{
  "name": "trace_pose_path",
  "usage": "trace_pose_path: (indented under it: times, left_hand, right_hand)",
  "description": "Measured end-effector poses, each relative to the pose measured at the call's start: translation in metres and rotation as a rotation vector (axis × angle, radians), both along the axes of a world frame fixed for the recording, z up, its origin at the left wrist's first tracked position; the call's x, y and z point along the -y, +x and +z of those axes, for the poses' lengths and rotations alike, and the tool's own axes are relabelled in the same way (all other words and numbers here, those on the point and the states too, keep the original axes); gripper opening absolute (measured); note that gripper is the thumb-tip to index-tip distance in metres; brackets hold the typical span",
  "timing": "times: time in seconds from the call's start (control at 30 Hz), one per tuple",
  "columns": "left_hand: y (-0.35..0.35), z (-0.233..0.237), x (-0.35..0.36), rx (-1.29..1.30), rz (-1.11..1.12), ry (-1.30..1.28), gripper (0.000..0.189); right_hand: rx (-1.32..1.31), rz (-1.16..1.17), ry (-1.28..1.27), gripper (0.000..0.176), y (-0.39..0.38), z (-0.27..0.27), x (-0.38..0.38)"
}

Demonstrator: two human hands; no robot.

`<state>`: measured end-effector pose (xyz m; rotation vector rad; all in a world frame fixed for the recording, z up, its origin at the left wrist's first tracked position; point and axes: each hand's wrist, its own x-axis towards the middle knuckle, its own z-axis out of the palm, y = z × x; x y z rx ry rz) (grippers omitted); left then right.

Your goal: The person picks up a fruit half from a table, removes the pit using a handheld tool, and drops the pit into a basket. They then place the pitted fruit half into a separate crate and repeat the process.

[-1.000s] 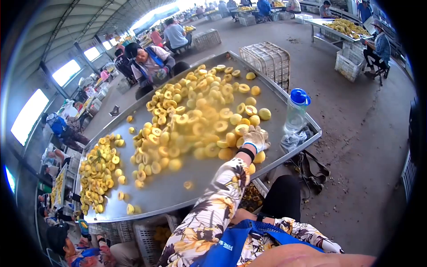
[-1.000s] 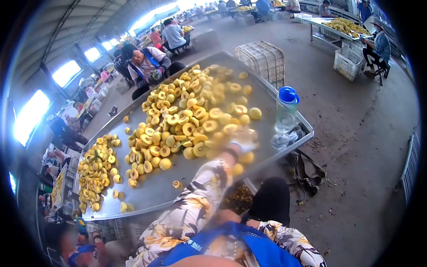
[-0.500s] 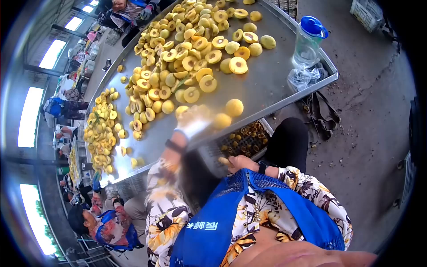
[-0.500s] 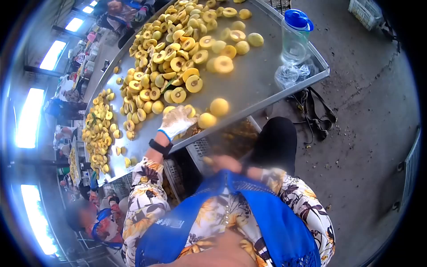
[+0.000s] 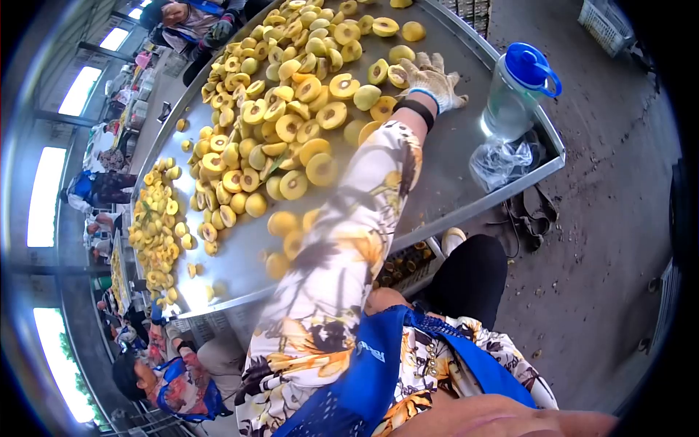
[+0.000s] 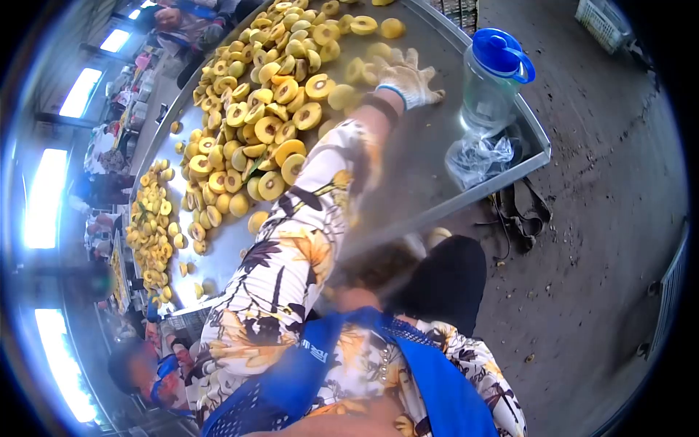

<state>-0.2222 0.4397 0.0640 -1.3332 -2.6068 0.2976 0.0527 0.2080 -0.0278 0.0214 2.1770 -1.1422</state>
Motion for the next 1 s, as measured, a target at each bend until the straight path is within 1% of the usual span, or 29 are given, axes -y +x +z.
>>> trace_pose_path:
  times: [0.03, 0.13, 0.17, 0.2, 0.27, 0.3, 0.37, 0.4, 0.43, 0.47, 0.5, 0.53, 0.57, 0.63, 0.67, 0.7, 0.73, 0.8, 0.87, 0.9, 0.93, 0.97, 1.0]
  left_hand:
    - [-0.005, -0.006, -0.008, 0.016, 0.011, -0.059, 0.059]
    - [-0.033, -0.004, -0.01, 0.238, 0.208, -0.091, 0.056]
    - [-0.063, -0.031, -0.01, 0.294, 0.19, -0.054, 0.054]
    - [-0.049, 0.0, 0.012, 0.321, 0.224, -0.086, 0.052]
    - [-0.059, -0.009, 0.046, 0.284, 0.19, -0.102, 0.046]
    - [-0.073, -0.029, 0.067, 0.282, 0.061, -0.131, 0.041]
    - [-0.069, -0.031, 0.105, 0.324, -0.015, -0.203, 0.037]
    - [-0.059, -0.017, 0.131, 0.357, 0.045, -0.276, 0.039]
    - [-0.06, -0.02, 0.161, 0.326, 0.019, -0.249, 0.035]
    - [-0.058, -0.023, 0.196, 0.292, 0.001, -0.24, 0.032]
    - [-0.055, -0.021, 0.224, 0.312, 0.157, -0.246, 0.034]
    - [-0.049, -0.017, 0.251, 0.332, 0.318, -0.259, 0.037]
    - [-0.044, -0.02, 0.277, 0.257, 0.315, -0.324, 0.04]
    - [-0.031, -0.032, 0.317, 0.076, 0.192, -0.36, 0.041]
    - [-0.029, -0.037, 0.334, -0.008, 0.123, -0.35, 0.042]
    - [-0.02, -0.031, 0.334, -0.021, 0.141, -0.36, 0.041]
    - [-0.016, -0.034, 0.336, -0.033, 0.159, -0.318, 0.039]
    - [-0.015, -0.049, 0.342, -0.154, 0.145, -0.24, 0.041]
    - [0.008, -0.021, 0.333, 0.005, 0.311, -0.046, 0.046]
    - [0.011, -0.012, 0.331, 0.135, 0.417, 0.13, 0.048]
    - [0.038, 0.029, 0.322, 0.3, 0.568, 0.29, 0.044]
    - [0.013, -0.01, 0.346, 0.371, 0.224, 0.703, 0.039]
    - [0.042, 0.016, 0.354, 0.908, 0.35, 1.097, 0.035]
  right_hand:
    - [0.001, -0.013, -0.01, 0.038, -0.003, -0.004, -0.002]
    - [0.0, -0.045, -0.02, 0.036, -0.012, -0.008, -0.003]
    - [0.005, -0.054, -0.025, 0.035, -0.012, -0.009, -0.002]
    - [0.009, -0.061, -0.027, 0.034, -0.012, -0.011, -0.002]
    - [0.002, -0.084, -0.027, 0.033, -0.008, -0.009, -0.005]
    - [0.002, -0.094, -0.012, 0.032, -0.005, -0.008, -0.007]
    - [0.011, -0.109, 0.016, 0.031, -0.004, -0.015, -0.001]
    - [0.012, -0.104, 0.029, 0.03, -0.009, -0.016, 0.007]
    - [0.01, -0.099, 0.029, 0.029, -0.008, -0.02, 0.015]
    - [-0.003, -0.099, 0.017, 0.029, -0.008, -0.009, 0.019]
    - [-0.053, -0.101, 0.014, 0.029, -0.004, 0.006, 0.013]
    - [-0.098, -0.095, 0.022, 0.027, -0.002, -0.007, 0.018]
    - [-0.138, -0.093, 0.024, 0.025, 0.003, -0.019, 0.028]
    - [-0.17, -0.055, 0.01, 0.025, 0.007, -0.03, 0.035]
    - [-0.16, 0.043, 0.022, 0.026, 0.007, -0.024, 0.034]
    - [-0.152, 0.139, 0.03, 0.027, 0.007, -0.018, 0.033]
    - [-0.203, 0.141, 0.03, 0.027, 0.009, -0.028, 0.041]
    - [-0.301, 0.141, 0.034, 0.027, 0.014, -0.041, 0.048]
    - [-0.272, 0.105, 0.078, 0.026, 0.015, -0.031, 0.052]
    - [-0.256, 0.085, 0.102, 0.025, 0.015, -0.028, 0.053]
    - [-0.295, 0.044, 0.036, 0.025, 0.016, -0.034, 0.053]
    - [-0.337, 0.002, -0.029, 0.024, 0.014, -0.047, 0.052]
    - [-0.381, -0.031, -0.099, 0.024, 0.014, -0.054, 0.051]
